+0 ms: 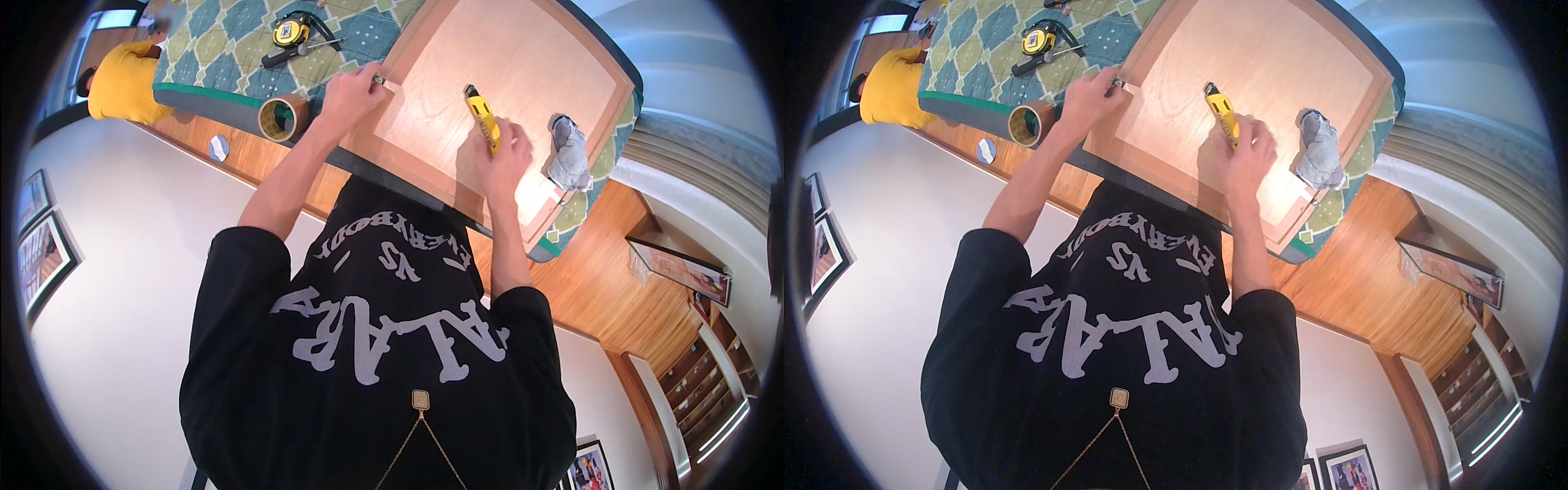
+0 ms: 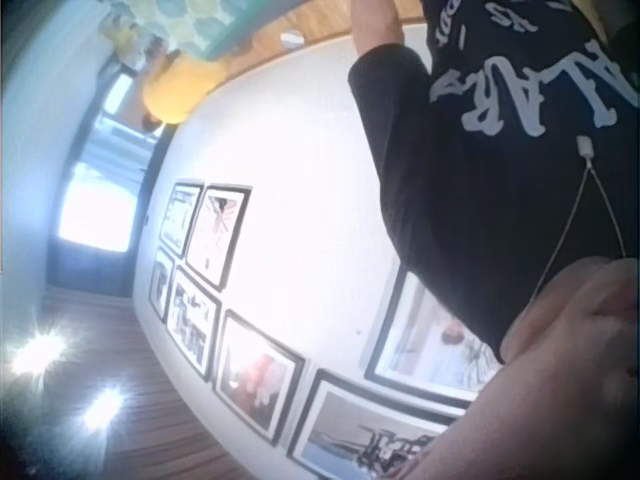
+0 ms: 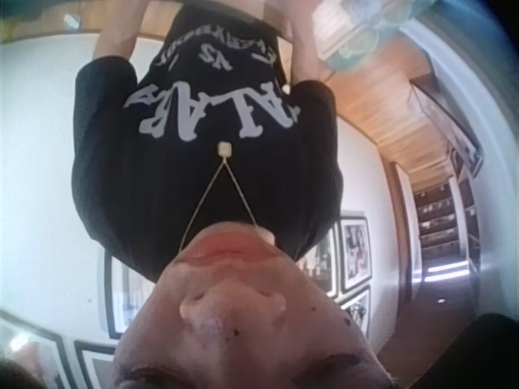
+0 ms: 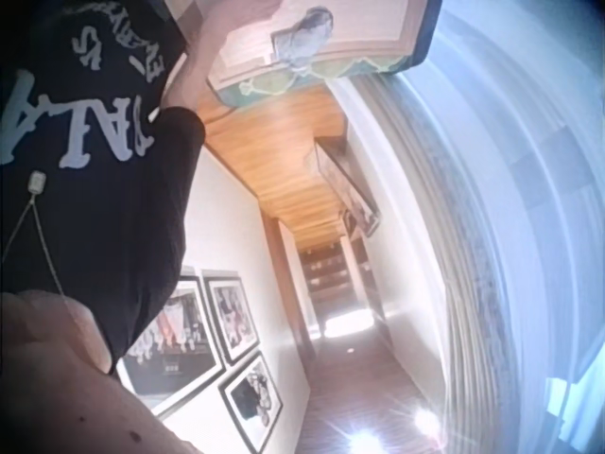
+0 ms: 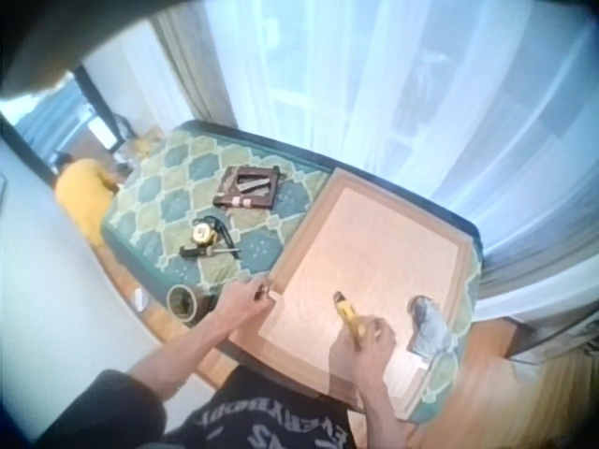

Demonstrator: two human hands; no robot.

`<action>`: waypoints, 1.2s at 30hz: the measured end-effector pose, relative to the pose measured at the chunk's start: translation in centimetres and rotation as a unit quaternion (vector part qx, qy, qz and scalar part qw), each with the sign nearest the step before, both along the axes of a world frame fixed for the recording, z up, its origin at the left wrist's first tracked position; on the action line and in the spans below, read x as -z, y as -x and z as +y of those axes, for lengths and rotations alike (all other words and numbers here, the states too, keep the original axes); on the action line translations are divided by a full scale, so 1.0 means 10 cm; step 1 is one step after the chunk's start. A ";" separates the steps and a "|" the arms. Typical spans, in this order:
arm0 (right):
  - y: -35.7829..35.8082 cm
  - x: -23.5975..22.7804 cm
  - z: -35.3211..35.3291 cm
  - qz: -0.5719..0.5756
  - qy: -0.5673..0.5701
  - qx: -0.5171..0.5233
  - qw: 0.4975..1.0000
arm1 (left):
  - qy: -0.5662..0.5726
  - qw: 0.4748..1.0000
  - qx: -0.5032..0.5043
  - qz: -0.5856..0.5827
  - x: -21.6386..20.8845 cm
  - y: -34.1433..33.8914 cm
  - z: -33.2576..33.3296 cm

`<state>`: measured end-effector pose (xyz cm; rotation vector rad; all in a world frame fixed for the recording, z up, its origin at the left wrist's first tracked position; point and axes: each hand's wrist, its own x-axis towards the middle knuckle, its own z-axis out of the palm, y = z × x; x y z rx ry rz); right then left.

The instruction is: The person applies brown tape to the edges of a rectangular wooden board, using a utility knife to cut the tape and smoothing it down with their fingers. They repeatedly measure, cut, and press the tape along the board's perimeter.

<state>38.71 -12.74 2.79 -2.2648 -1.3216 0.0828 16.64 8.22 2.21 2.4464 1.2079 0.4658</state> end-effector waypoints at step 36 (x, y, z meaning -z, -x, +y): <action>0.95 -0.20 0.29 0.198 0.071 -0.352 0.912 | 0.262 0.795 -0.350 -0.419 0.39 0.49 -1.53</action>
